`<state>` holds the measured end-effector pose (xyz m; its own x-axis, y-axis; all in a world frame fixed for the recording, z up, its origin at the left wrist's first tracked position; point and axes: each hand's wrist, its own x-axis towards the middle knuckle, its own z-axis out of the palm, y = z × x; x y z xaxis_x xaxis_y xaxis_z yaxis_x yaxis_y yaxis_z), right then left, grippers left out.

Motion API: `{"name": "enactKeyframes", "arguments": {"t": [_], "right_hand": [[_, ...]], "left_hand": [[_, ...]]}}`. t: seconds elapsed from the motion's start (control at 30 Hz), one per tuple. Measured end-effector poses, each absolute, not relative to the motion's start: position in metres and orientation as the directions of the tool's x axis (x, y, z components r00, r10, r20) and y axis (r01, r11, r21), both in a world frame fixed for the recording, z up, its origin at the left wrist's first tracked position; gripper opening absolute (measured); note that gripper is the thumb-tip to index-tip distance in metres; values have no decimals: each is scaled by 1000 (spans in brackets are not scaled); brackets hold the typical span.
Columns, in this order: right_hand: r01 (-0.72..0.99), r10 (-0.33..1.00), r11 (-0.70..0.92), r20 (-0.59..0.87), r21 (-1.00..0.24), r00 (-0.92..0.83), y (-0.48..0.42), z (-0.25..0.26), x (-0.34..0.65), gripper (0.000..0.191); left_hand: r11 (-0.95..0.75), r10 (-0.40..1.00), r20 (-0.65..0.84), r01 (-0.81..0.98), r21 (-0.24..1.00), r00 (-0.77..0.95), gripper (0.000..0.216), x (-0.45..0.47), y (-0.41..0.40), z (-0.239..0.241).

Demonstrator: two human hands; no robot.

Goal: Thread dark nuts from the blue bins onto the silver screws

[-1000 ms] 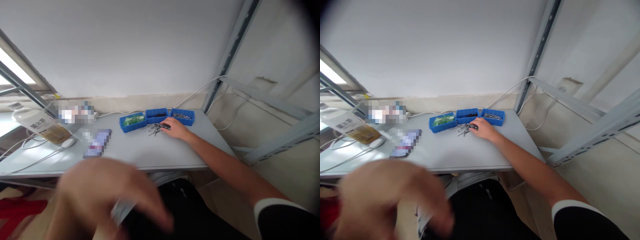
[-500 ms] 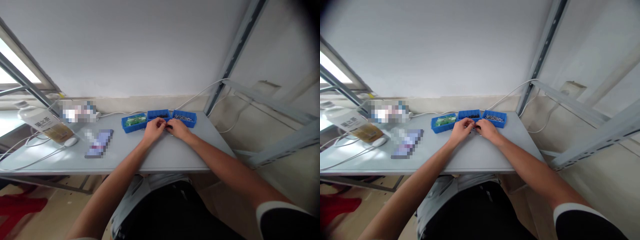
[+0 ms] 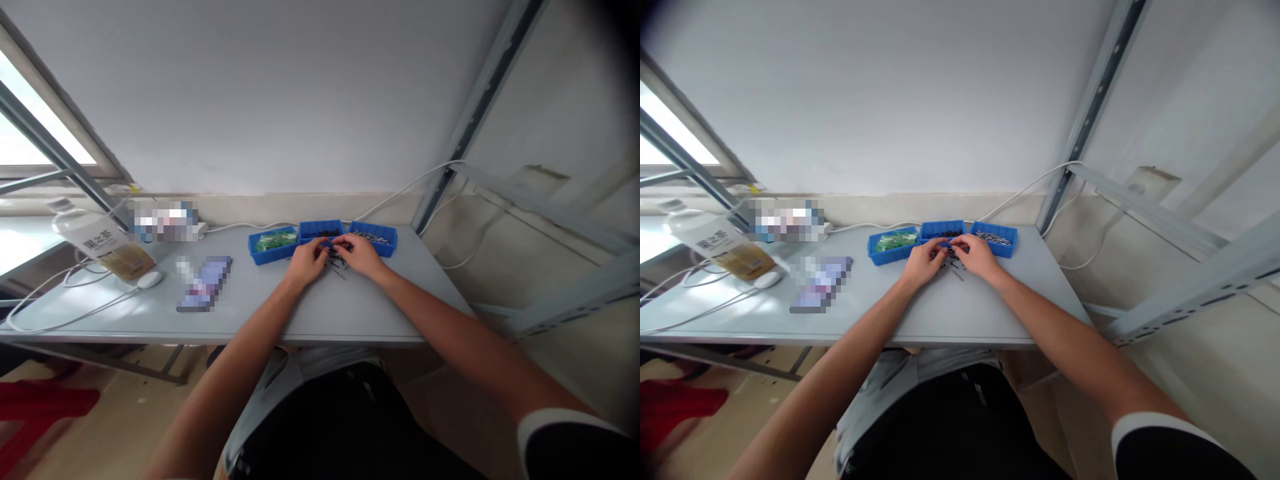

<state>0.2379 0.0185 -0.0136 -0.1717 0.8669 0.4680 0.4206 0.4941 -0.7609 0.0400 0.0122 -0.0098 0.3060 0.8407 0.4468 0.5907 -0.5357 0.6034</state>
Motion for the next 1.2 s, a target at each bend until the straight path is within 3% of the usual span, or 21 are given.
{"name": "enactKeyframes", "arguments": {"t": [0.47, 0.67, 0.93, 1.2], "right_hand": [[197, 922, 386, 373, -901, -99, 13, -7, 237, 24], [166, 931, 364, 355, -916, -86, 14, -7, 239, 28], [293, 889, 453, 450, -842, -82, 13, -8, 239, 21], [205, 941, 336, 320, -919, -111, 16, -15, 237, 26]], "left_hand": [[-597, 801, 435, 497, 630, 411, 37, 46, 6, -10], [-595, 803, 462, 454, 664, 376, 46, 46, 5, -12], [-566, 823, 477, 376, 734, 308, 34, 45, 10, -10], [-478, 869, 421, 220, 850, 260, 47, 43, 15, -12]]}}
